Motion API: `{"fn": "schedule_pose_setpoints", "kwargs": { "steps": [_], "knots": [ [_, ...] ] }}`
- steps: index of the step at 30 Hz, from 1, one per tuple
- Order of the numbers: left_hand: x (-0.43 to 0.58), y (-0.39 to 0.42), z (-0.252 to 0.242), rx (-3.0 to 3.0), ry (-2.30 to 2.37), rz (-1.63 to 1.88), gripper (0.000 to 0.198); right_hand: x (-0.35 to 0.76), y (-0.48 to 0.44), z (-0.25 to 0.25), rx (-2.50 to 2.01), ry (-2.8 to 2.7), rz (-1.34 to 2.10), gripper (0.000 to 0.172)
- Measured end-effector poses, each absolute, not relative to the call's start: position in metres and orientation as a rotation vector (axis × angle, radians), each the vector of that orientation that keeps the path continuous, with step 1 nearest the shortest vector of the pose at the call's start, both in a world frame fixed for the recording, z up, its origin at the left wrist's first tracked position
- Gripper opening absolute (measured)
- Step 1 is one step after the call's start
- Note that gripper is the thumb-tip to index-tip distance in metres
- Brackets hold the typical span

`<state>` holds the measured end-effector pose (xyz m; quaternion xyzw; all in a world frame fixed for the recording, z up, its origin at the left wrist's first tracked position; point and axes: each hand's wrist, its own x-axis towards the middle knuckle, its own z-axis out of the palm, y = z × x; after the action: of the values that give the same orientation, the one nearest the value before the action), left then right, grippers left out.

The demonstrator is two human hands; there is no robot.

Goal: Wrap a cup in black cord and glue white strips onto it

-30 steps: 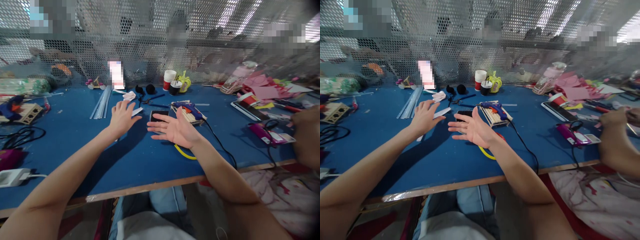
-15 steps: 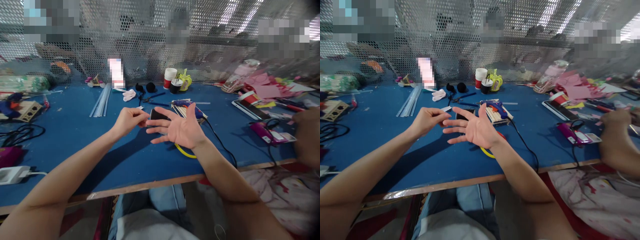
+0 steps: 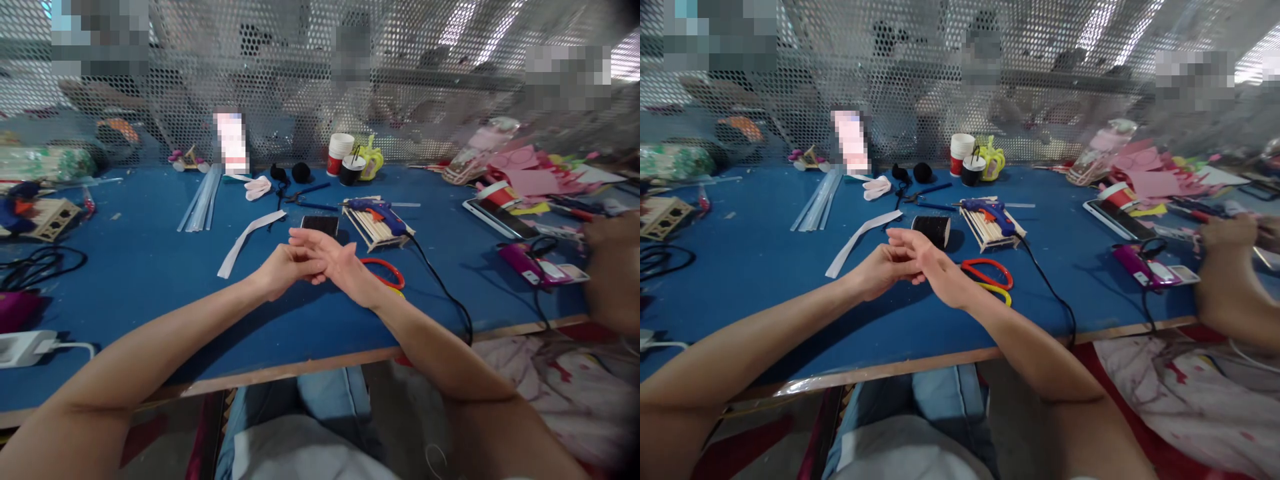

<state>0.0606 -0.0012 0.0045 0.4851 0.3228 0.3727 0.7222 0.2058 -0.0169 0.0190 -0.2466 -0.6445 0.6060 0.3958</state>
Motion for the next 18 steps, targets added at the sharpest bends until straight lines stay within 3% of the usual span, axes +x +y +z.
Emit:
{"fn": "schedule_pose_setpoints", "kwargs": {
  "steps": [9,15,18],
  "knots": [
    [0.057,0.001,0.012,1.076,0.746,0.874,0.021,0.226,-0.023,0.055,-0.695,-1.547,1.628,0.076],
    [0.046,0.007,0.007,1.398,0.932,0.717,0.022,0.257,-0.032,0.087,-0.849,-1.417,1.326,0.054],
    [0.056,0.000,0.009,1.378,0.811,0.753,0.024,0.249,-0.034,0.088,-0.687,-1.265,1.427,0.058]
  ]
}}
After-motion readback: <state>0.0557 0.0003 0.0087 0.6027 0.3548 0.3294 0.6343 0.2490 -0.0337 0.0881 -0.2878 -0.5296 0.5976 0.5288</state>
